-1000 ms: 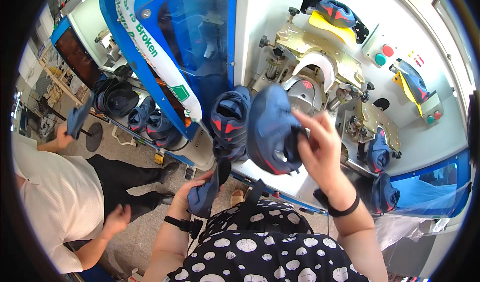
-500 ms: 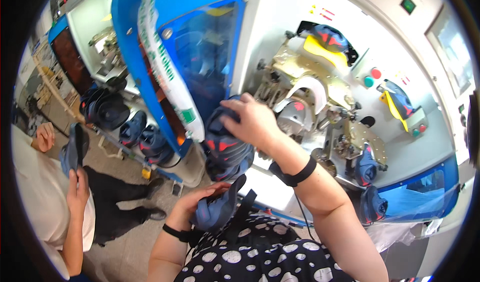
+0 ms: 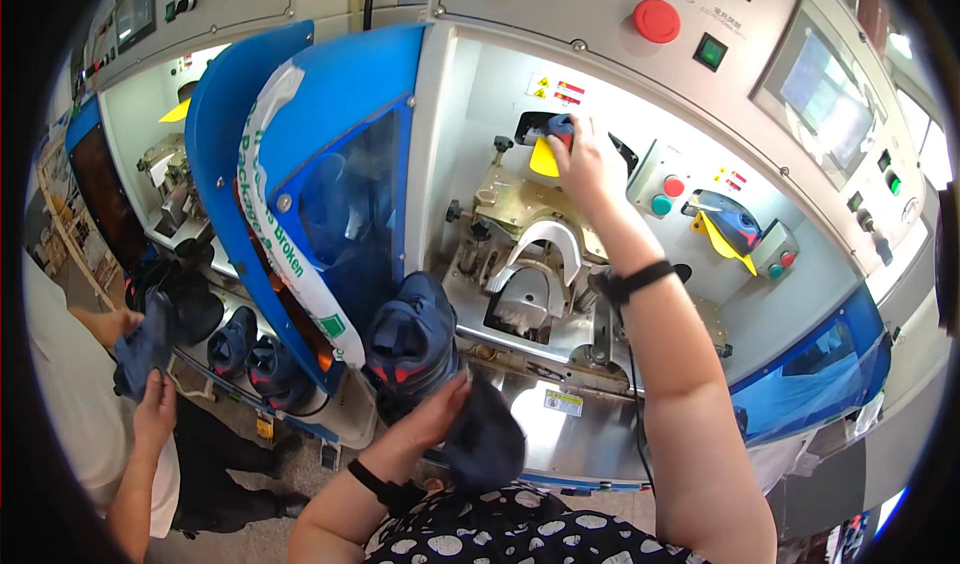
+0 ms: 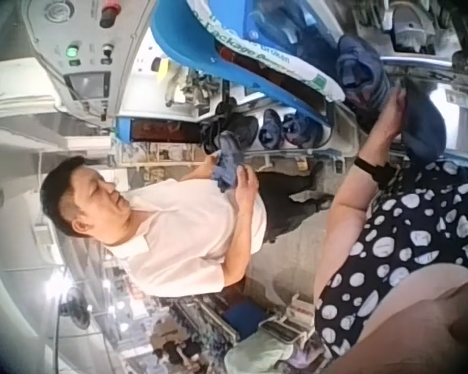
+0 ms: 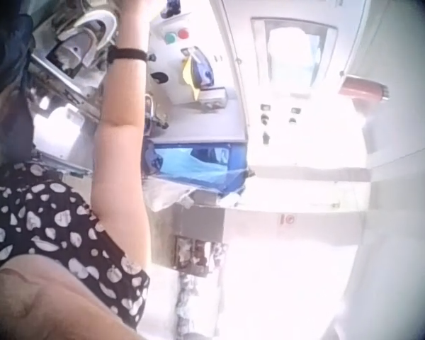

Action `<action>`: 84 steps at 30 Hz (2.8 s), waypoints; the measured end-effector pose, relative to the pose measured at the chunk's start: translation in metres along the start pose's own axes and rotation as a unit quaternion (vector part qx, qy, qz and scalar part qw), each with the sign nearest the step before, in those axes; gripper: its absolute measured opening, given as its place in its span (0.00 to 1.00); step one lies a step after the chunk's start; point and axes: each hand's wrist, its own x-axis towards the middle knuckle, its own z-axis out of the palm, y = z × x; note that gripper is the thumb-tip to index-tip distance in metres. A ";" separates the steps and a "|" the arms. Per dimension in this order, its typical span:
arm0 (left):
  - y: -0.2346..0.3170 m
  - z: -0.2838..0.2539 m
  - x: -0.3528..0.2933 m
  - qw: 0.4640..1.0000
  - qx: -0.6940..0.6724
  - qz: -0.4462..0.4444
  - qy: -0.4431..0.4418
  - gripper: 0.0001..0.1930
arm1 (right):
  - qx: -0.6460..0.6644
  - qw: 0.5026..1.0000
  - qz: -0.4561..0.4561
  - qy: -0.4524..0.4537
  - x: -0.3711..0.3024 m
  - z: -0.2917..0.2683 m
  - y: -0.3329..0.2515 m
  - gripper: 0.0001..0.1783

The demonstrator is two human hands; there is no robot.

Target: The person removes shoes from a plastic bag and places them onto a machine's molds to be processed. They press buttons on the control panel, then remove the shoes from the molds and set them aside.

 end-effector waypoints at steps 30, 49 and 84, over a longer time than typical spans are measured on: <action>0.011 0.042 0.084 0.987 -0.151 -0.050 0.035 0.28 | 0.053 0.981 0.010 -0.188 -0.255 -0.018 -0.035 0.08; 0.011 0.028 0.092 0.975 -0.215 -0.056 0.022 0.18 | 0.063 0.978 -0.015 -0.197 -0.251 -0.008 -0.035 0.10; -0.018 -0.001 0.097 0.981 -0.191 -0.013 0.013 0.25 | 0.152 0.959 0.007 -0.238 -0.241 0.030 -0.012 0.32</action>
